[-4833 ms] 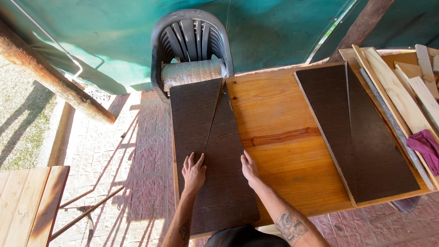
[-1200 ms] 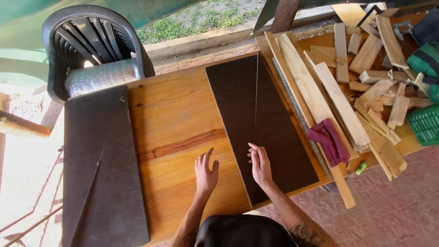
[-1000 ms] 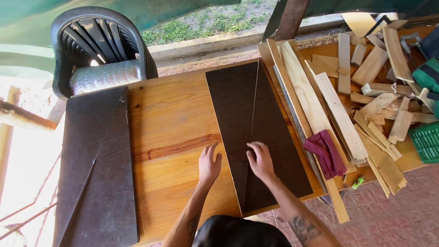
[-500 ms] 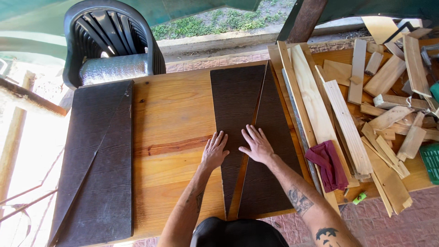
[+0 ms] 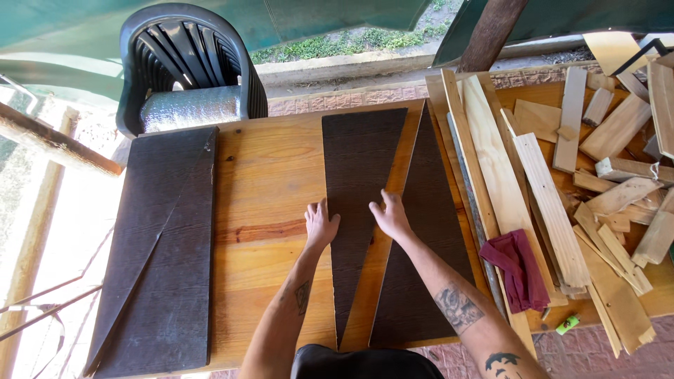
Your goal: The person wipes dark wood panels on a workbench using a purple cloth. They handle the panels one at a time, wiping each surface, then flipping and repositioning them on the table.
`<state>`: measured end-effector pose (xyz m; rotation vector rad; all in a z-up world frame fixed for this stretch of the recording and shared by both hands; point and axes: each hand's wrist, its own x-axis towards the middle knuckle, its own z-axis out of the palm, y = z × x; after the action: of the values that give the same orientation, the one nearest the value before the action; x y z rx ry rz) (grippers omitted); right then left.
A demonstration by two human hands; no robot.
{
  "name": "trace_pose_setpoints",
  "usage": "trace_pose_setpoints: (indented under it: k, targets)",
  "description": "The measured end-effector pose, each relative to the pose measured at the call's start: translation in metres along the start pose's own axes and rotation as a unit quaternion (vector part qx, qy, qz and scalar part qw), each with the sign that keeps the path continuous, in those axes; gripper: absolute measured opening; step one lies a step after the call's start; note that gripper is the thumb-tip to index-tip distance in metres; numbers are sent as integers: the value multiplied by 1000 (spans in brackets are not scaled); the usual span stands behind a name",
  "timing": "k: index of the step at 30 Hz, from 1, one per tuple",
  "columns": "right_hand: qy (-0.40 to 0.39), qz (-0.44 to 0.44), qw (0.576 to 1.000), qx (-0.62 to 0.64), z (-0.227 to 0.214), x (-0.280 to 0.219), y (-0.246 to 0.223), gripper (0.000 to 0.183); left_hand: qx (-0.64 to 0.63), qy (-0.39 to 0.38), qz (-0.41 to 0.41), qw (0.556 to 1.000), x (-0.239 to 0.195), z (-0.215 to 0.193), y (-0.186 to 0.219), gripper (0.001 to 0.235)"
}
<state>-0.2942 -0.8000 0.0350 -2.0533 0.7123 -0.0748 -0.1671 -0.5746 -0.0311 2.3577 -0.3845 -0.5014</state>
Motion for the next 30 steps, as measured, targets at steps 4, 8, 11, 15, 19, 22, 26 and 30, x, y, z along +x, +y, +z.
trace_pose_setpoints:
  k: [4, 8, 11, 15, 19, 22, 26, 30]
  targets:
    - [17, 162, 958, 236, 15, 47, 14, 110, -10, -1, -107, 994, 60, 35, -17, 79]
    - [-5, 246, 937, 249, 11, 58, 2, 108, -26, 5, -177, 984, 68, 40, -1, 97]
    - [-3, 259, 933, 250, 15, 65, -1, 104, -55, 2, -209, 976, 65, 22, 15, 94]
    - [-5, 269, 909, 319, 6, 55, -24, 115, -239, 17, -155, 958, 50, -8, 34, 66]
    - [-9, 272, 890, 365, 12, 56, -19, 113, -244, 34, -111, 963, 82, -2, 27, 52]
    - [-11, 281, 866, 414, 17, 58, -18, 99, -201, 120, -63, 970, 91, -1, 33, 56]
    - [-38, 270, 838, 473, 23, 40, -33, 91, -82, 150, -94, 981, 64, -28, 54, 55]
    - [-53, 257, 797, 544, 24, 11, -61, 115, -79, 152, -100, 980, 37, -62, 64, 52]
